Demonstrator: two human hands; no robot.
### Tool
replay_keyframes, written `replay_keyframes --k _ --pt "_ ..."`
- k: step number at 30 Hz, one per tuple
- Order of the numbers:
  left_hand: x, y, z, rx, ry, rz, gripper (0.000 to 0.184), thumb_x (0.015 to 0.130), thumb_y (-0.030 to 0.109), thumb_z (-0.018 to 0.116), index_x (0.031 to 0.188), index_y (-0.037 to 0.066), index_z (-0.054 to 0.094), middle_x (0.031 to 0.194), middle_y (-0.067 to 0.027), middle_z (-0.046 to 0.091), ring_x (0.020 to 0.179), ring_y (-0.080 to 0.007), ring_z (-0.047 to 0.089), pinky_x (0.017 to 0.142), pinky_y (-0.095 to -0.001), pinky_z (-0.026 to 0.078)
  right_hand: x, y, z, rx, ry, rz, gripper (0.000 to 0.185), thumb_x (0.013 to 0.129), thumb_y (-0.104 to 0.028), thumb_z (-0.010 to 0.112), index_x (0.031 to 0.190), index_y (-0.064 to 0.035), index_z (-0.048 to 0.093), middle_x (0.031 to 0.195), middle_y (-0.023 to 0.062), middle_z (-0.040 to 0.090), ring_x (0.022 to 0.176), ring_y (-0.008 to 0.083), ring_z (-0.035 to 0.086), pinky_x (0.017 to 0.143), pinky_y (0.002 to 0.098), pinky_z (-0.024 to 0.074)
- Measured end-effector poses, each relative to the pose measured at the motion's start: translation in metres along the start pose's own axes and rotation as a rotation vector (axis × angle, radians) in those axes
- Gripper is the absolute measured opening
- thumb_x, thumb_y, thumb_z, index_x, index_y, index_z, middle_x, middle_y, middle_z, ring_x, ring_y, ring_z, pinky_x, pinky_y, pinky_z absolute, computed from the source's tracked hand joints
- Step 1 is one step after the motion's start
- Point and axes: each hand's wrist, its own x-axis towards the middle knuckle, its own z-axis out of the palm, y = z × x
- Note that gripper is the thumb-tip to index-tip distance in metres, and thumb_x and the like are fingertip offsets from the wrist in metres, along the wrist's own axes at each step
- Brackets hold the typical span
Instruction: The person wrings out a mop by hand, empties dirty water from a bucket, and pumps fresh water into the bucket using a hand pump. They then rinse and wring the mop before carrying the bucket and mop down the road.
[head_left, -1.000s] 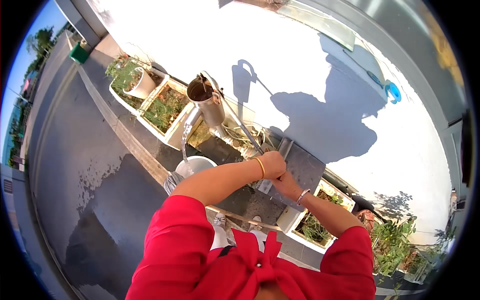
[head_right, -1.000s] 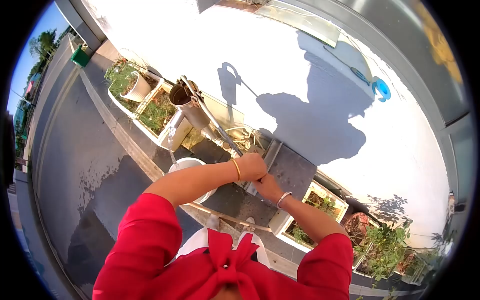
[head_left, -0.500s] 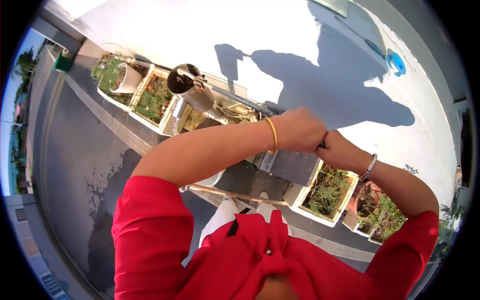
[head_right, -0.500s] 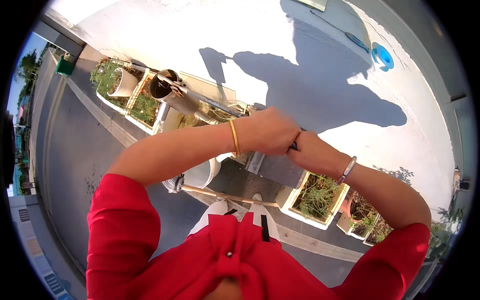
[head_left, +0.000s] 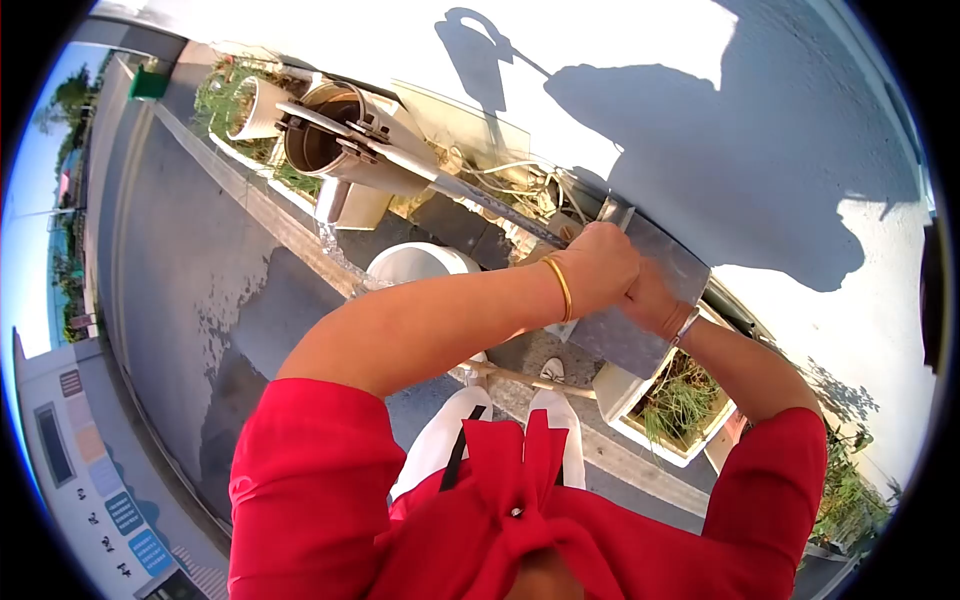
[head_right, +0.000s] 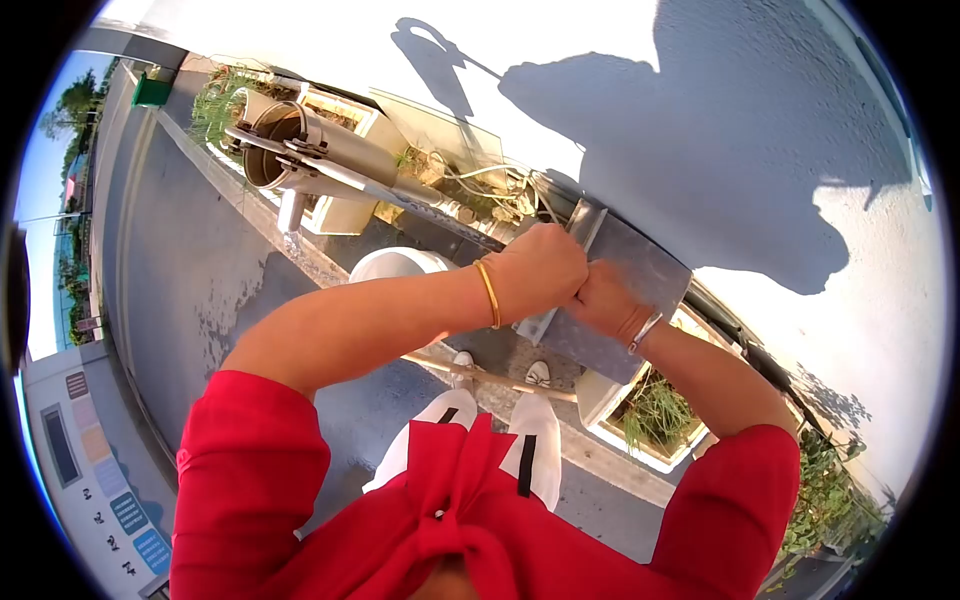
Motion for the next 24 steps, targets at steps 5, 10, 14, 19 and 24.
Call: replay_keyframes --k 5,10,14,19,24 --pt "-0.016 -0.004 0.033 0.126 -0.064 -0.046 0.009 0.066 0.016 0.059 0.061 0.009 0.063 0.063 -0.0071 0.061 0.061 -0.0214 0.06 0.052 -0.0303 0.045 0.006 -0.004 0.059 0.198 0.169 0.052 0.018 0.074 -0.018 0.052 0.08 -0.0022 0.058 0.077 0.0215 0.056 0.074 0.0389 0.052 0.062 0.0424 0.0431" --pt "-0.039 0.026 -0.001 0.067 0.083 0.025 0.012 0.066 0.018 0.059 0.061 0.008 0.064 0.061 -0.0077 0.061 0.059 -0.023 0.061 0.054 -0.033 0.047 -0.025 -0.095 0.004 0.075 0.023 0.456 0.024 0.077 -0.021 0.053 0.082 0.0013 0.057 0.078 0.0233 0.057 0.073 0.0391 0.054 0.061 0.0405 0.0431" --pt "-0.069 0.047 -0.053 -0.001 0.163 0.219 0.01 0.065 0.015 0.06 0.064 0.006 0.064 0.065 -0.0114 0.062 0.062 -0.0271 0.061 0.056 -0.0356 0.048 -0.029 -0.168 -0.054 0.05 -0.174 0.608 0.029 0.079 -0.026 0.052 0.086 0.0023 0.057 0.072 0.02 0.06 0.066 0.0308 0.058 0.061 0.0363 0.0436" --pt "-0.087 0.06 -0.147 -0.198 0.126 0.255 0.009 0.065 0.014 0.059 0.066 0.006 0.064 0.064 -0.0119 0.061 0.062 -0.029 0.06 0.056 -0.0367 0.048 -0.008 -0.272 -0.148 0.115 -0.338 0.84 0.037 0.08 -0.031 0.052 0.091 0.0043 0.056 0.072 0.012 0.059 0.062 0.0189 0.055 0.058 0.0319 0.0431" --pt "-0.063 0.051 -0.121 -0.181 0.148 0.225 0.012 0.066 0.014 0.056 0.065 0.005 0.063 0.063 -0.0126 0.06 0.059 -0.0295 0.059 0.055 -0.0369 0.047 -0.025 -0.202 -0.117 0.101 -0.12 0.629 0.033 0.079 -0.024 0.052 0.09 0.0065 0.056 0.075 0.0182 0.06 0.066 0.0245 0.056 0.064 0.0335 0.0437"
